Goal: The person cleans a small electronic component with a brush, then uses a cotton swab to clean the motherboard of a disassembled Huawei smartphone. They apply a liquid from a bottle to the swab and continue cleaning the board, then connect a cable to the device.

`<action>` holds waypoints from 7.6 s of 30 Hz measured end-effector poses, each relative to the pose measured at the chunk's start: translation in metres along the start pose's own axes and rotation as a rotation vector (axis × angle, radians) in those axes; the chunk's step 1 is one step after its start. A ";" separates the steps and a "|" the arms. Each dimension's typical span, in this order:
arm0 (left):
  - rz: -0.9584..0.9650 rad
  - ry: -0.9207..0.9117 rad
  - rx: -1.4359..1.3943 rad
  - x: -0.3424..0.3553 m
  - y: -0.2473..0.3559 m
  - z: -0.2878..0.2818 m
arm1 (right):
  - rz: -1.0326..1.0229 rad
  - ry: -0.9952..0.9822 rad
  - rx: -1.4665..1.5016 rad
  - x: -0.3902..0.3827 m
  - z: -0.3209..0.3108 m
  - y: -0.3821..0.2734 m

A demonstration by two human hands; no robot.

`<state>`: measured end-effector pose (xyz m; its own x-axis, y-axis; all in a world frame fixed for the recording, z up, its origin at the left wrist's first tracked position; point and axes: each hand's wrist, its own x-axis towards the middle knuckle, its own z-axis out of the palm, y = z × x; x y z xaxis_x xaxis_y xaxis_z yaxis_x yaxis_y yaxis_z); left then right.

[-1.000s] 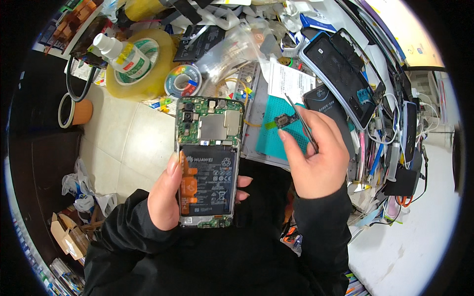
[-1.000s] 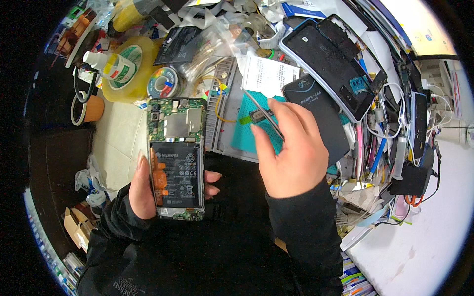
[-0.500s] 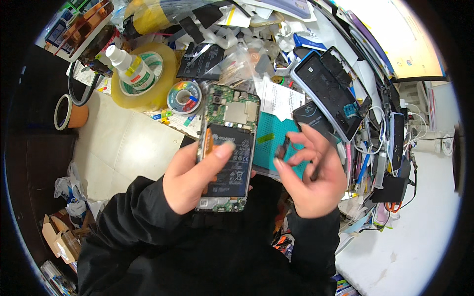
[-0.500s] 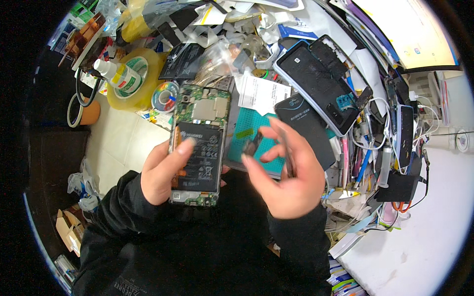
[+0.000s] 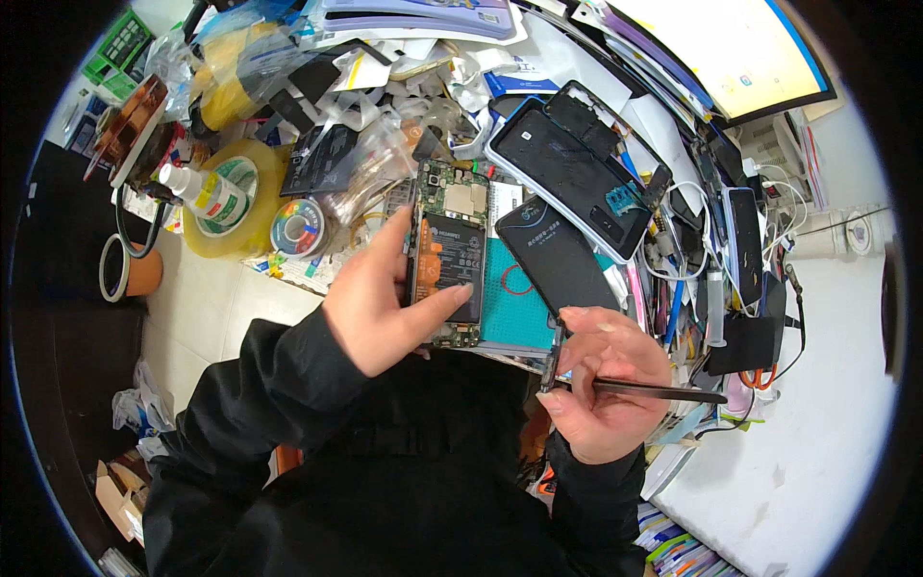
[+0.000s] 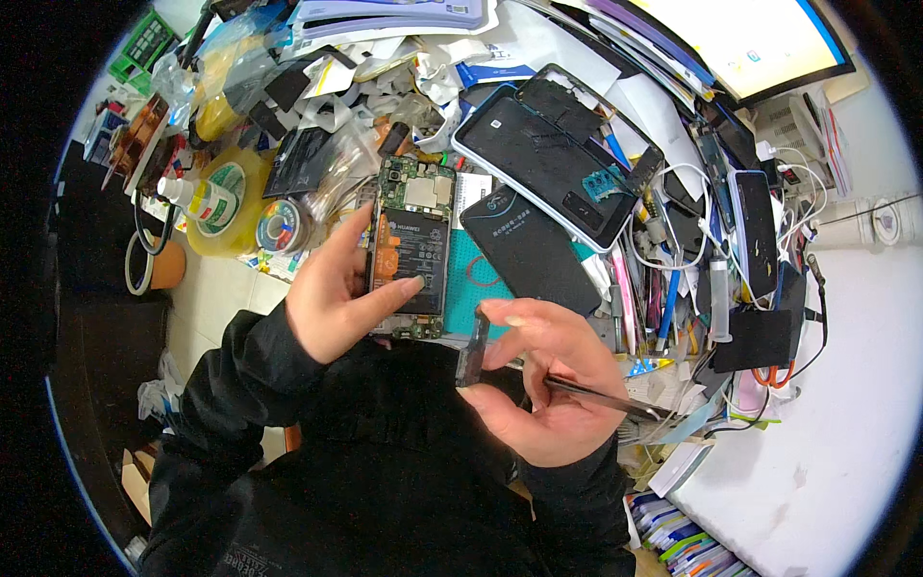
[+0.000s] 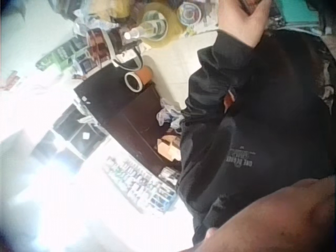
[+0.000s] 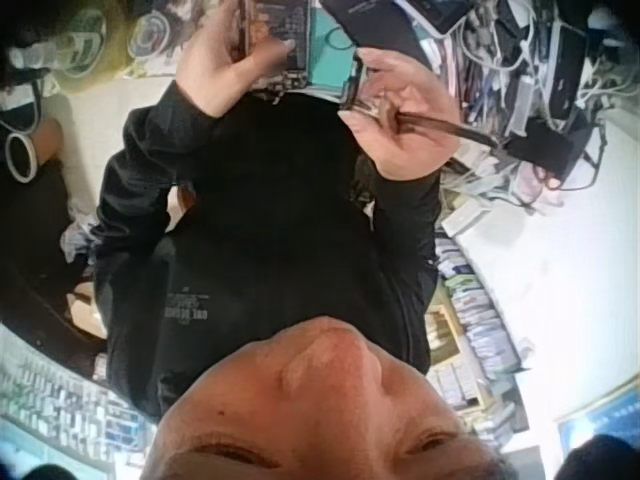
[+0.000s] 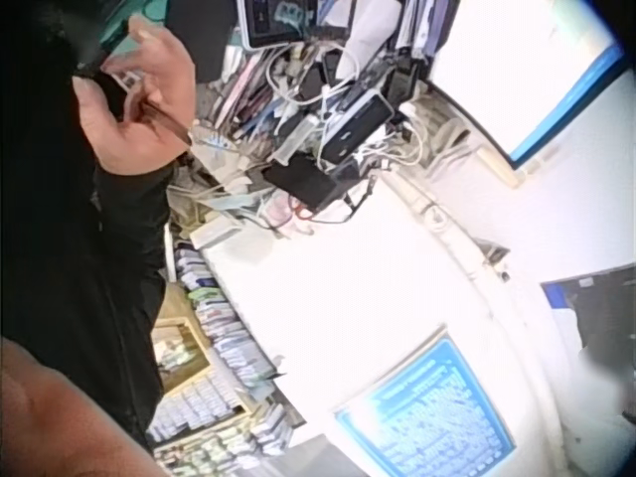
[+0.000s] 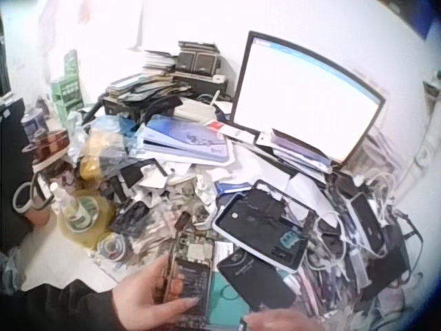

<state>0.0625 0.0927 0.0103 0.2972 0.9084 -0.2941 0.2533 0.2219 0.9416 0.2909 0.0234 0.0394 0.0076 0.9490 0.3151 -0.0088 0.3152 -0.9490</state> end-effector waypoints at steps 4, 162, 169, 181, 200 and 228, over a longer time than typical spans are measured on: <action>0.242 0.100 0.477 -0.015 0.006 -0.013 | 0.046 -0.023 0.016 -0.002 -0.005 -0.001; -0.365 -0.282 -0.888 -0.081 -0.028 0.120 | 0.068 -0.141 -0.868 -0.118 -0.036 -0.026; -0.373 -0.272 -0.912 -0.080 -0.032 0.120 | 0.078 -0.039 -0.920 -0.118 -0.029 -0.024; -0.244 -0.281 -0.733 -0.088 -0.033 0.121 | -0.051 -0.032 -0.745 -0.119 -0.043 -0.010; -0.281 -0.270 -0.699 -0.089 -0.032 0.120 | 0.060 -0.184 -0.780 -0.115 -0.028 -0.025; -0.195 -0.388 -0.841 -0.087 -0.040 0.113 | 0.059 -0.100 -0.673 -0.112 -0.021 -0.030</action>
<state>0.1310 -0.0354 -0.0201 0.6436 0.6806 -0.3501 -0.3713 0.6776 0.6348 0.3111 -0.0925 0.0325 -0.0667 0.9705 0.2316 0.6177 0.2224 -0.7543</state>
